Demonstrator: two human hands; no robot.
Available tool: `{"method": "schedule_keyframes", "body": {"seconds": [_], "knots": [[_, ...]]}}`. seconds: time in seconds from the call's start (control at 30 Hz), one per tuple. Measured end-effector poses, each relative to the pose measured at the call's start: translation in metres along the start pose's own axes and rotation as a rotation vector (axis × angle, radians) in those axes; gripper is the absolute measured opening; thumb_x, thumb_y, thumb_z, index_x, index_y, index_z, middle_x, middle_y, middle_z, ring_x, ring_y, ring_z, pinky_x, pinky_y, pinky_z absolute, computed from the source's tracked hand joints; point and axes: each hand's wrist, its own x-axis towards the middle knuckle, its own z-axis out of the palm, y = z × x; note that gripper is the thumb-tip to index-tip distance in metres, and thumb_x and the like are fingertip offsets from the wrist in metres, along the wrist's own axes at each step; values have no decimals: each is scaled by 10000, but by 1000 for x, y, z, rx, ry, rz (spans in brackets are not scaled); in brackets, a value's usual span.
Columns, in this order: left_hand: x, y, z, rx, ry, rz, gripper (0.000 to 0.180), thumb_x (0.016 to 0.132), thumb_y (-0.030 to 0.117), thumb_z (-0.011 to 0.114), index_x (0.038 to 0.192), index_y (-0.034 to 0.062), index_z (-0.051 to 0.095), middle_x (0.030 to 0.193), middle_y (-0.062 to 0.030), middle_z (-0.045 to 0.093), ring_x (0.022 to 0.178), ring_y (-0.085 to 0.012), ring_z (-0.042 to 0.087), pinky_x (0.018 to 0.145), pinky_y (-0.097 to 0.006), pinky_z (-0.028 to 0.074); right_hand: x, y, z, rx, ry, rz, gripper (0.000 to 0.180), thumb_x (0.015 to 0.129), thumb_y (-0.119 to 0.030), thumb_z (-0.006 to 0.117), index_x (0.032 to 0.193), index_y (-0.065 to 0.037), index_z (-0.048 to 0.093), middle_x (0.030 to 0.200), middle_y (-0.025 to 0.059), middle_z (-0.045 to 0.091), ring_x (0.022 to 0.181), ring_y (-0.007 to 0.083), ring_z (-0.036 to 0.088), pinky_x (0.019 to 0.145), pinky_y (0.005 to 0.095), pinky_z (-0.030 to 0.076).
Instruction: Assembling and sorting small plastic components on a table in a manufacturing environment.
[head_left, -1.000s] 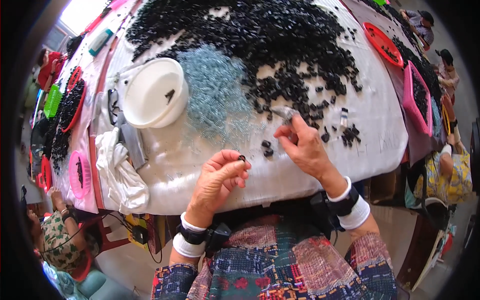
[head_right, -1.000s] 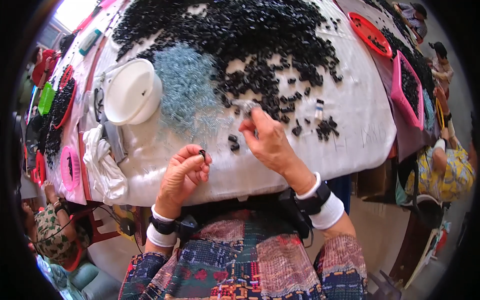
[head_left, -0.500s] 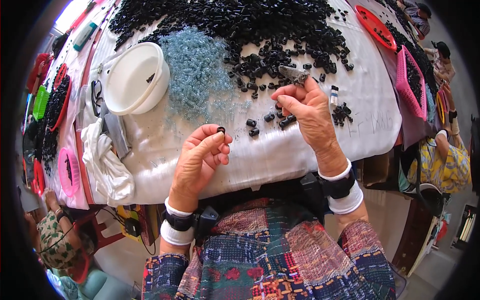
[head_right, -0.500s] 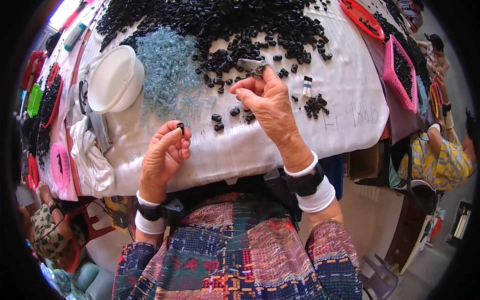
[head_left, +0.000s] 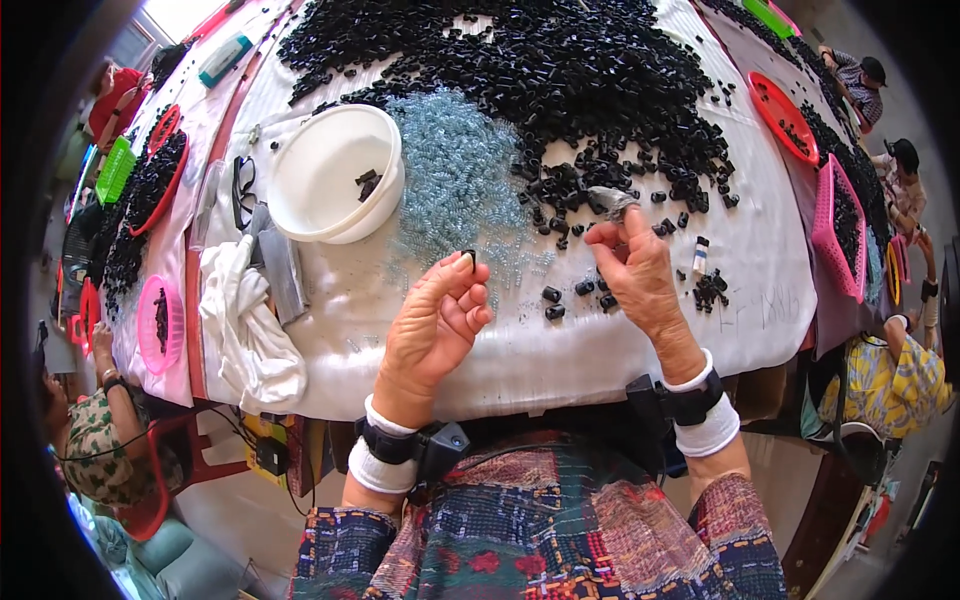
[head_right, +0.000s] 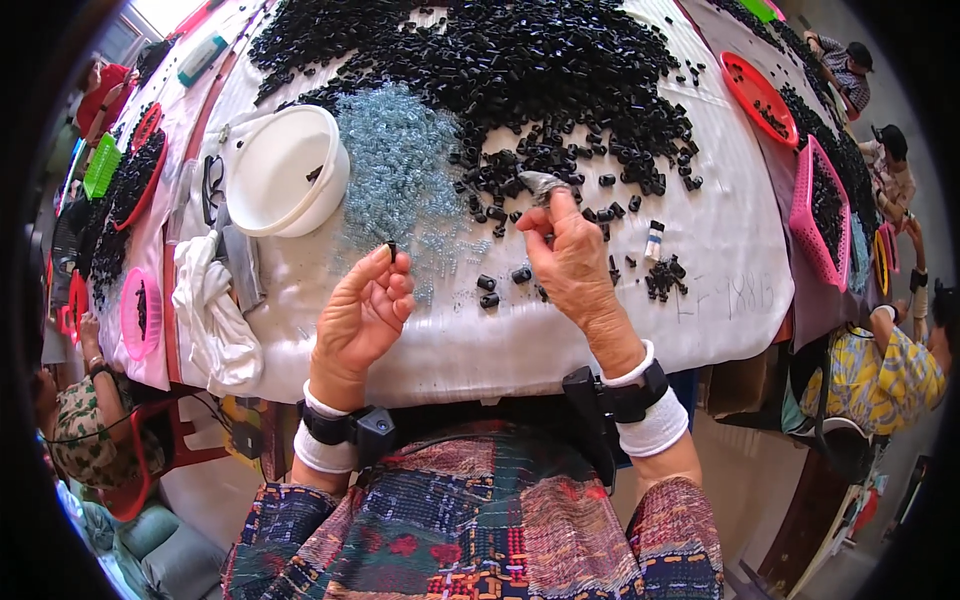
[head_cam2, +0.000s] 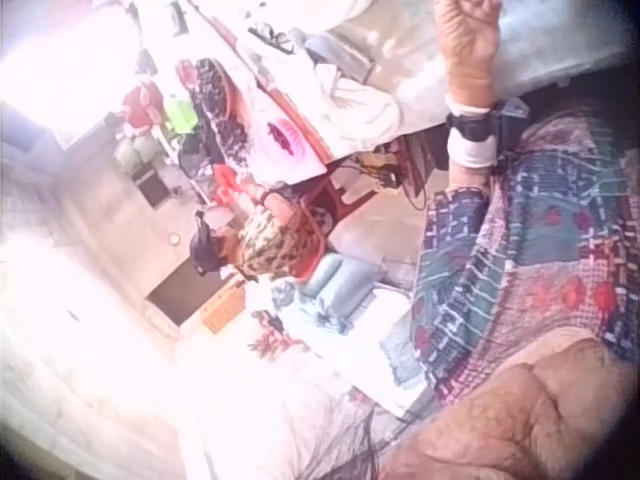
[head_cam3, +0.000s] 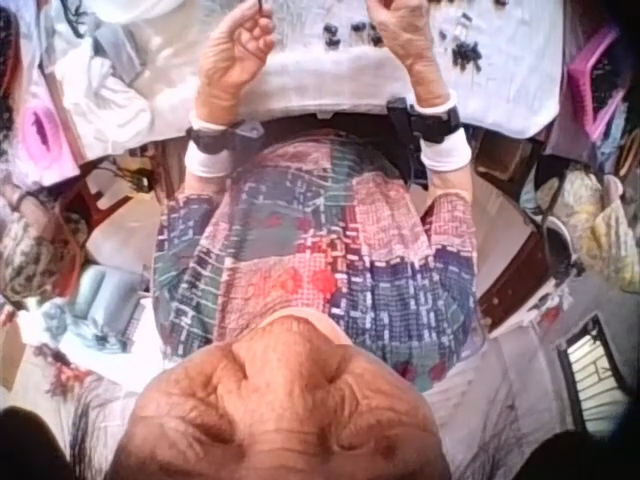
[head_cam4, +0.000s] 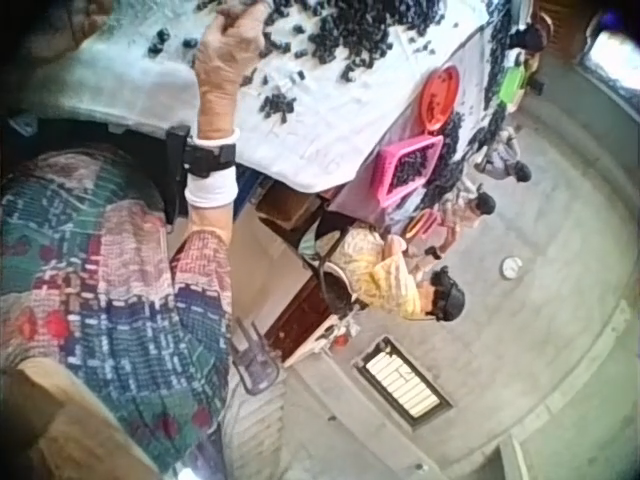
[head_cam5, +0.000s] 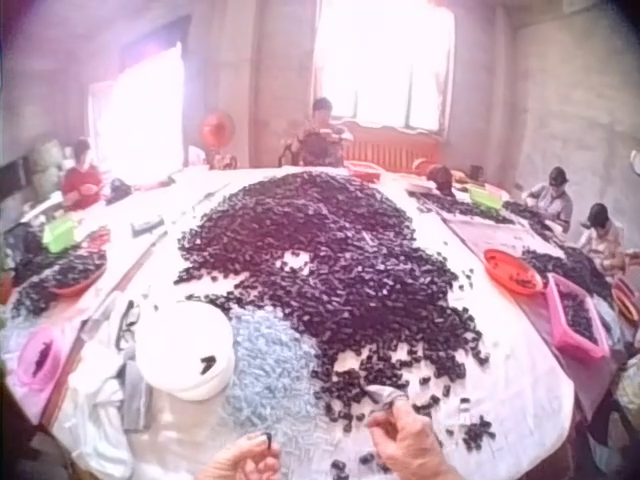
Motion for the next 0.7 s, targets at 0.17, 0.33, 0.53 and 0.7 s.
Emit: {"method": "schedule_keyframes", "body": {"seconds": [0.17, 0.33, 0.53, 0.7], "knots": [[-1, -5, -5, -4, 0, -29, 122, 868, 106, 594, 980, 86, 551, 876, -71, 632, 704, -126, 612, 589, -268, 517, 9, -1, 14, -202, -16, -291, 279, 755, 49, 518, 1029, 0, 504, 778, 105, 612, 727, 270, 579, 651, 359, 483], [-6, -11, -9, 14, -7, -65, 122, 865, 102, 597, 972, 83, 542, 860, -73, 624, 699, -128, 600, 579, -272, 512, 11, 3, 20, -489, -121, -485, 304, 731, 55, 532, 1033, 17, 522, 883, 149, 595, 826, 310, 555, 727, 381, 473], [-11, -15, -12, 73, -30, -95, 129, 862, 93, 596, 982, 76, 551, 858, -73, 626, 700, -126, 602, 584, -268, 515, 12, 6, 21, -533, -106, -536, 256, 724, 42, 544, 978, 13, 532, 889, 150, 571, 830, 312, 549, 734, 383, 471], [-14, -13, -12, 112, -28, -83, 118, 858, 87, 599, 968, 73, 558, 854, -75, 628, 697, -121, 606, 584, -260, 516, 1, 0, 8, -600, -217, -510, 249, 708, 31, 552, 955, 4, 539, 880, 124, 547, 845, 295, 532, 757, 376, 447]]}}
